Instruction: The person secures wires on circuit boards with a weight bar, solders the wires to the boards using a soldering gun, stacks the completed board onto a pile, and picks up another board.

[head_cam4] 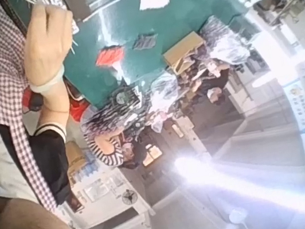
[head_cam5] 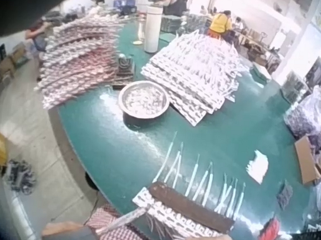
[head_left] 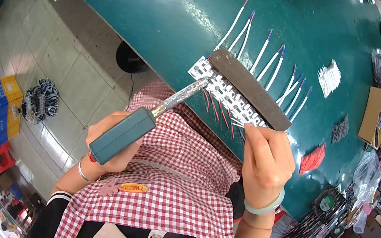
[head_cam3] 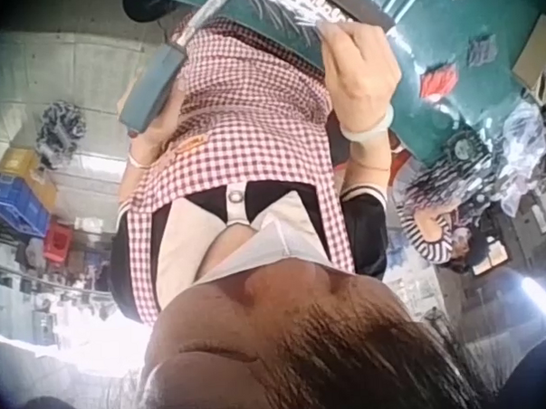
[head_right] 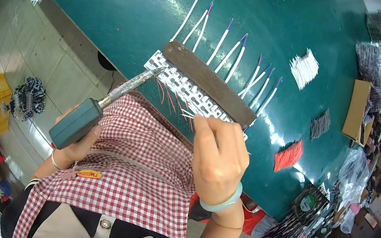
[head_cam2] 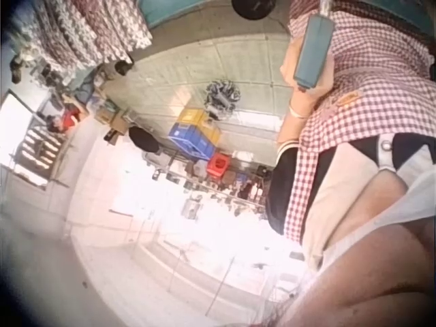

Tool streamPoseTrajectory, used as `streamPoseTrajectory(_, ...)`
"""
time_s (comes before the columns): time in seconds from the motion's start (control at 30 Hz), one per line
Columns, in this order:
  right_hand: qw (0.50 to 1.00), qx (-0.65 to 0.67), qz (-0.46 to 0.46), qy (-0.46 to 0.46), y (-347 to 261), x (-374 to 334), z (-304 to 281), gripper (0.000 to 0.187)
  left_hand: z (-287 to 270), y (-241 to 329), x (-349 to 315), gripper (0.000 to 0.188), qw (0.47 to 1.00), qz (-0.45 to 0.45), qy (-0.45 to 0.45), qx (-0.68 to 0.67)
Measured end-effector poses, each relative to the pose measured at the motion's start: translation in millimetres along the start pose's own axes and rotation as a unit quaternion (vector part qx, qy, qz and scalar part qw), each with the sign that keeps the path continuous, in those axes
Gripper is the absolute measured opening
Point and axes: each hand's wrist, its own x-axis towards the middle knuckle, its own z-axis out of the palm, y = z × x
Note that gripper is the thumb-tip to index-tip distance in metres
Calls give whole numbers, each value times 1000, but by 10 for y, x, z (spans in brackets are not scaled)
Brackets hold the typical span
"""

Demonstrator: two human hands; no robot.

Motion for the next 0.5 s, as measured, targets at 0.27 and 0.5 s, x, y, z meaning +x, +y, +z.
streamPoseTrajectory(0.27,995,87,-38,2,206,187,496,23,-19,-50,-29,27,999,-19,16,-19)
streamPoseTrajectory(0.5,995,88,-31,-27,193,255,489,19,-14,-76,-24,23,999,-13,14,-48)
